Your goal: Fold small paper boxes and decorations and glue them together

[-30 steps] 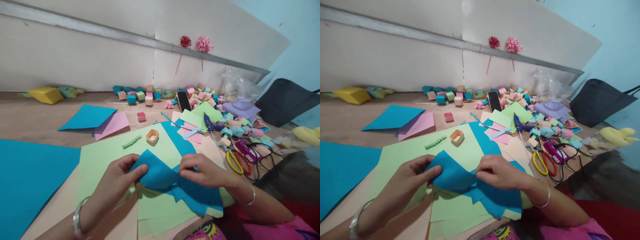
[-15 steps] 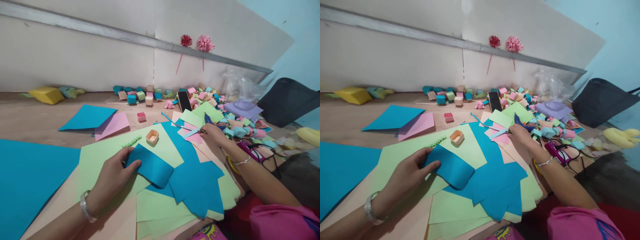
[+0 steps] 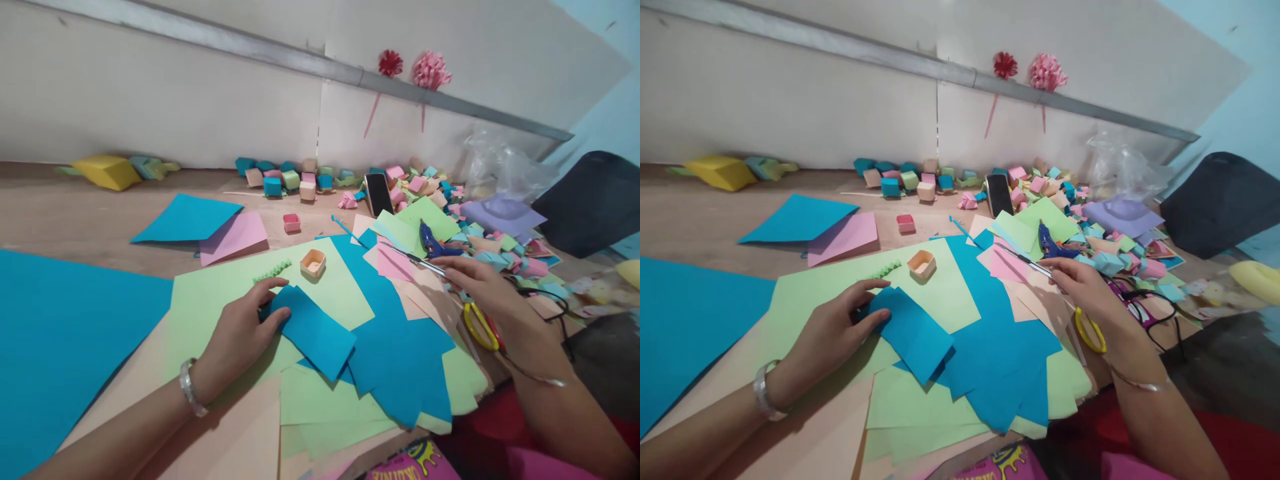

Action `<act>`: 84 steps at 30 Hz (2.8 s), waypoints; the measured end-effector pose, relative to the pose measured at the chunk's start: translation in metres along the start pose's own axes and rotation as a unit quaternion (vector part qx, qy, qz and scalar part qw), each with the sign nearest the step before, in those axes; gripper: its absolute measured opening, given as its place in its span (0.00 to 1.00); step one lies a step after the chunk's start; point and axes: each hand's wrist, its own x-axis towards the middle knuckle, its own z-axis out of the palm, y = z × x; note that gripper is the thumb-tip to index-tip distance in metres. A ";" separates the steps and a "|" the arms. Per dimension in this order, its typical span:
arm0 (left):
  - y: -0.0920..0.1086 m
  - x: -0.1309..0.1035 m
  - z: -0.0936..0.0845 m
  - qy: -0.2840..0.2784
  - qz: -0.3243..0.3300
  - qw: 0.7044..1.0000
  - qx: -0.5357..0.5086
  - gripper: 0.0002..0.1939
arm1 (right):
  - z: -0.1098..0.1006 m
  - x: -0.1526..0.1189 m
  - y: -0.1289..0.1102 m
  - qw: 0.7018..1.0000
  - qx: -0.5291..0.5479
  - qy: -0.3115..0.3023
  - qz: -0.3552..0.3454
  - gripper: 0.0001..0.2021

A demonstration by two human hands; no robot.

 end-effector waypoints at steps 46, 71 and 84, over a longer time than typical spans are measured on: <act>-0.002 0.005 -0.006 0.120 0.018 0.992 -0.025 0.18 | 0.043 -0.039 0.005 0.973 -0.095 -0.176 -0.118 0.14; 0.002 0.002 -0.006 0.150 0.037 0.988 -0.024 0.18 | 0.023 -0.048 -0.012 0.970 -0.125 -0.126 -0.167 0.15; 0.000 0.002 -0.005 0.144 0.045 0.988 -0.033 0.19 | 0.023 -0.044 -0.012 0.969 -0.114 -0.142 -0.165 0.14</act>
